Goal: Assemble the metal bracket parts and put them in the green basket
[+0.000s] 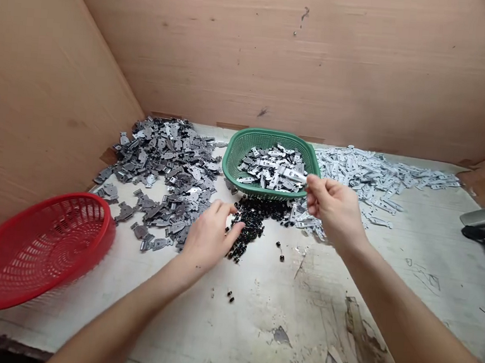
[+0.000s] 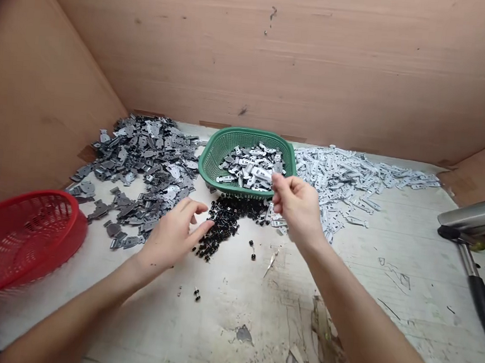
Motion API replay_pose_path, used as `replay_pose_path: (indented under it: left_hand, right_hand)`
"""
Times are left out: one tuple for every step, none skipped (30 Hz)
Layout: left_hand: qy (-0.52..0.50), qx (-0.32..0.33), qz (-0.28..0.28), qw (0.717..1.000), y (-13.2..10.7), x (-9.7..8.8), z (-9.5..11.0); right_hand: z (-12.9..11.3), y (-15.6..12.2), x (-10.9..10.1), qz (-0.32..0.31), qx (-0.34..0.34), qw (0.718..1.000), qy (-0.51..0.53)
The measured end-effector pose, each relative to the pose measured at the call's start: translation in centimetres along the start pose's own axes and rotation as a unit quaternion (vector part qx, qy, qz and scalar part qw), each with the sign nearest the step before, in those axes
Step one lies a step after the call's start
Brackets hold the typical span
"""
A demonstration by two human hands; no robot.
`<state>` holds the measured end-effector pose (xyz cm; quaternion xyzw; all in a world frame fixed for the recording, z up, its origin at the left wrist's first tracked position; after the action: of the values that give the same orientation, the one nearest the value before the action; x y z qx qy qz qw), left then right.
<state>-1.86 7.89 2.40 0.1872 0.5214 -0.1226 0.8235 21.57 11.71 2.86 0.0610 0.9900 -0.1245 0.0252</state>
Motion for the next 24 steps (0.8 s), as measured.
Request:
replay_pose_path:
  left_hand:
    - [0.062, -0.017, -0.013, 0.998, 0.0, -0.5, -0.9]
    - [0.123, -0.034, -0.029, 0.991, -0.1, -0.9, -1.9]
    - [0.177, -0.048, -0.045, 0.982, -0.2, -1.3, -2.9]
    - [0.212, -0.058, -0.061, 0.974, -0.3, -1.5, -3.9]
    - [0.226, -0.067, -0.075, 0.969, -0.5, -1.6, -4.9]
    - [0.223, -0.073, -0.082, 0.969, -0.6, -1.6, -5.7]
    - [0.212, -0.076, -0.088, 0.970, -0.7, -1.4, -6.4]
    - [0.198, -0.077, -0.091, 0.973, -0.7, -1.3, -6.9]
    - [0.187, -0.077, -0.091, 0.975, -0.7, -1.1, -7.3]
    - [0.180, -0.075, -0.089, 0.977, -0.7, -1.0, -7.5]
    - [0.175, -0.073, -0.084, 0.978, -0.7, -1.0, -7.6]
    - [0.170, -0.072, -0.074, 0.980, -0.7, -1.1, -7.6]
    - [0.164, -0.071, -0.057, 0.982, -0.6, -1.4, -7.5]
    - [0.155, -0.067, -0.034, 0.985, -0.5, -1.8, -7.3]
    - [0.141, -0.060, -0.007, 0.988, -0.4, -2.3, -7.0]
    - [0.116, -0.049, 0.021, 0.992, -0.3, -2.8, -6.5]
    - [0.087, -0.036, 0.044, 0.995, -0.1, -3.2, -5.9]
    - [0.058, -0.022, 0.061, 0.996, -0.1, -3.4, -5.2]
    - [0.021, -0.011, 0.065, 0.998, 0.0, -3.3, -4.4]
    - [-0.021, -0.003, 0.057, 0.998, -0.1, -2.9, -3.6]
    - [-0.062, 0.002, 0.039, 0.997, -0.3, -2.2, -2.7]
    - [-0.138, 0.004, 0.000, 0.990, -0.6, -1.0, -1.6]
    - [-0.208, 0.008, -0.046, 0.977, -1.0, 0.3, -0.4]
    - [-0.254, 0.020, -0.101, 0.962, -1.6, 1.7, 1.0]
  right_hand:
    - [-0.4, 0.9, -0.1, 0.012, -0.002, 1.000, 0.002]
    - [-0.6, 1.5, -0.2, 0.018, 0.000, 1.000, -0.003]
    - [-0.4, 1.8, -0.2, 0.020, 0.003, 1.000, -0.019]
    - [0.0, 1.8, -0.1, 0.018, 0.003, 0.999, -0.042]
    - [0.5, 1.6, -0.2, 0.015, -0.001, 0.997, -0.072]
    - [1.0, 1.2, -0.2, 0.014, -0.010, 0.994, -0.109]
    - [1.6, 0.7, -0.3, 0.016, -0.021, 0.988, -0.154]
    - [2.2, 0.2, -0.4, 0.019, -0.037, 0.978, -0.205]
    - [2.7, -0.3, -0.5, 0.023, -0.058, 0.964, -0.259]
    - [3.2, -0.6, -0.5, 0.024, -0.082, 0.946, -0.313]
    - [3.6, -0.9, -0.4, 0.022, -0.108, 0.926, -0.362]
    - [4.0, -1.0, -0.3, 0.018, -0.133, 0.905, -0.404]
    - [4.3, -1.1, -0.1, 0.015, -0.156, 0.885, -0.439]
    - [4.6, -1.1, 0.0, 0.016, -0.174, 0.867, -0.467]
    - [4.8, -1.0, 0.1, 0.022, -0.187, 0.850, -0.492]
    - [5.0, -0.9, 0.2, 0.029, -0.197, 0.834, -0.514]
    - [5.1, -0.9, 0.4, 0.037, -0.207, 0.817, -0.536]
    - [5.2, -0.8, 0.6, 0.040, -0.217, 0.800, -0.557]
    - [5.3, -0.8, 0.9, 0.041, -0.228, 0.785, -0.574]
    - [5.4, -0.7, 1.2, 0.038, -0.236, 0.773, -0.587]
    - [5.5, -0.7, 1.5, 0.034, -0.242, 0.765, -0.596]
    - [5.6, -0.7, 1.7, 0.031, -0.245, 0.761, -0.599]
    - [5.6, -0.7, 1.8, 0.030, -0.246, 0.762, -0.599]
    - [5.7, -0.7, 1.9, 0.029, -0.244, 0.765, -0.595]
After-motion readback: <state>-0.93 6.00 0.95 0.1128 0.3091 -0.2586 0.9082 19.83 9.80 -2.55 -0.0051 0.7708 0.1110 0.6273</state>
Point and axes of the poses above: each hand's wrist, its own y-axis towards the middle knuckle, its own x-axis out of the palm, z = x × y, the point moved 7 cm from there along y, towards the middle knuckle, and after that the axes turned 15 degrees about x, right-handed, at the moved point
